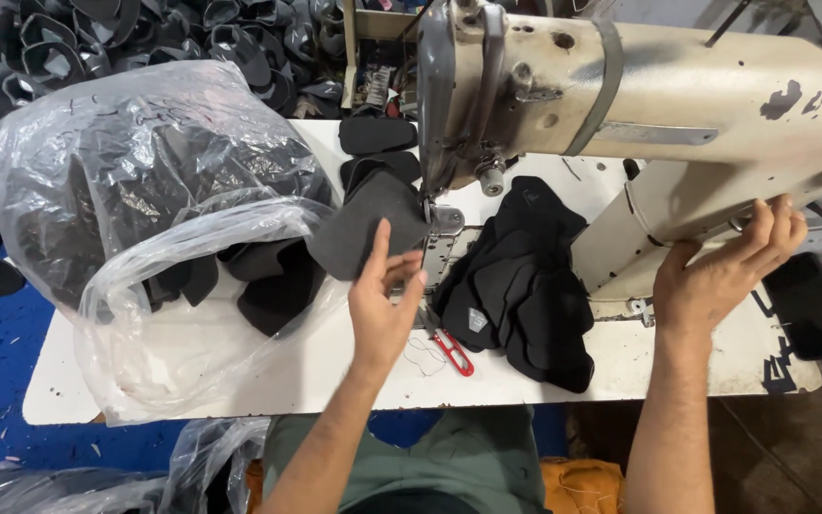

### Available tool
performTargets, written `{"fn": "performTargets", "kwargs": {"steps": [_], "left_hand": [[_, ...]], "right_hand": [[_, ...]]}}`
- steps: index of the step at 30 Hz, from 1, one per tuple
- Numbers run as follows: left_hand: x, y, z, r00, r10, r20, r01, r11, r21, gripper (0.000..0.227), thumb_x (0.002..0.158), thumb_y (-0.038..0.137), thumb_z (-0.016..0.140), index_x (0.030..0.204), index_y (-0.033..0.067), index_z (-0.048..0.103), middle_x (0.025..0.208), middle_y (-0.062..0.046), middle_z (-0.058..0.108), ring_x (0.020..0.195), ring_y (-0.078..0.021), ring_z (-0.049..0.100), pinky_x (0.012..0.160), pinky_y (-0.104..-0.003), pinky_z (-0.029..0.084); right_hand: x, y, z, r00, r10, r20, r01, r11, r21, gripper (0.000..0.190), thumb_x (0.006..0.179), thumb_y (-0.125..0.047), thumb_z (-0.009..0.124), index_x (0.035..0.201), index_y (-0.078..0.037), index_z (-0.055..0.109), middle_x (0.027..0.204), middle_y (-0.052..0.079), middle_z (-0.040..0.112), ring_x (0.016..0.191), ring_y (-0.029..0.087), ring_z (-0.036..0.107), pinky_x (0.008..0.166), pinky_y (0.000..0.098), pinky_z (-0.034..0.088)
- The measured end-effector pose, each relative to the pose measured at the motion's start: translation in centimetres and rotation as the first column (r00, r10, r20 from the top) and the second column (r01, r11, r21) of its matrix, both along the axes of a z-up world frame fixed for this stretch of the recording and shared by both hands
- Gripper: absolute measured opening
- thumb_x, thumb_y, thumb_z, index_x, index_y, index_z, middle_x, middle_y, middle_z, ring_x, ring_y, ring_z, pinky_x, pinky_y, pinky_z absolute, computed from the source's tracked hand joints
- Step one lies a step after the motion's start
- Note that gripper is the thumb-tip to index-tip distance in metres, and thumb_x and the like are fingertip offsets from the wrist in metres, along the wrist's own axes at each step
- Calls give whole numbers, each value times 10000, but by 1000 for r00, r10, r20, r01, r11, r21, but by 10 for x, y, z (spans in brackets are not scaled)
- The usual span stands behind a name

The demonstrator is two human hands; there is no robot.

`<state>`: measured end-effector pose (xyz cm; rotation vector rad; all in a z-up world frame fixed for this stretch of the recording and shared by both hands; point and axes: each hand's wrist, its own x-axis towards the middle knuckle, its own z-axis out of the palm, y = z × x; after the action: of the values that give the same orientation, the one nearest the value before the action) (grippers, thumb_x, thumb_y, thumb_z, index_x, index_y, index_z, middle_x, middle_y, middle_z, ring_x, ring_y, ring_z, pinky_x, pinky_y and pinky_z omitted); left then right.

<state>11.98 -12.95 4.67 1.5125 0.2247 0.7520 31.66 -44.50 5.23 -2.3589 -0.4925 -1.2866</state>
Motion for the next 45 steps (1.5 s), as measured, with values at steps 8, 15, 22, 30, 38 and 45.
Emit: {"fn": "performTargets", "kwargs": {"steps": [8,15,22,30,38,45], "left_hand": [[-32,-18,-5,999,-3,39,-5,976,219,900,843,18,773,1601,-13,289,1225,-158,696,1083,-207,699,871,-311,578],[-28,-33,-12,999,-7,37,-2,967,253,945,829,43,786,1613,-19,262,1247,-175,680,1109,-246,684,900,-334,560],[-20,-51,-18,1000,-2,-2,3,956,294,890,888,64,747,1622,-18,251,1336,-214,618,1213,-294,629,1006,-379,521],[-9,-51,-23,999,-9,-31,18,955,297,841,936,87,698,1630,4,230,1422,-227,549,1276,-301,583,1063,-402,491],[-18,-45,-18,999,-24,-29,31,964,264,798,970,109,671,1637,29,241,1429,-225,529,1296,-305,563,1095,-408,471],[20,4,-37,999,42,-29,-39,994,102,674,998,145,636,1617,81,378,1272,-174,612,1054,-204,619,920,-335,520]], "right_hand": [[0,-5,-12,999,26,-44,-23,997,68,876,884,89,708,1597,-85,229,1657,167,231,1619,429,150,1362,597,200],[7,-7,1,998,47,-34,-46,999,30,854,857,99,590,1592,-46,181,1644,194,186,1591,418,168,1330,626,226],[-1,-5,9,1000,-28,-8,28,996,-79,897,823,106,587,1610,-2,171,1627,197,220,1579,418,192,1318,570,275],[-16,-8,19,989,-79,-128,65,992,-111,881,889,52,653,1611,37,148,1590,248,225,1568,442,234,1305,514,357],[7,-1,-47,998,29,52,-38,983,181,843,918,126,700,1608,-147,300,1638,102,305,1610,341,145,1366,554,184],[-111,36,68,939,297,-173,-239,925,294,582,790,171,500,1355,31,488,1402,176,468,1321,320,483,1168,469,424]]}}
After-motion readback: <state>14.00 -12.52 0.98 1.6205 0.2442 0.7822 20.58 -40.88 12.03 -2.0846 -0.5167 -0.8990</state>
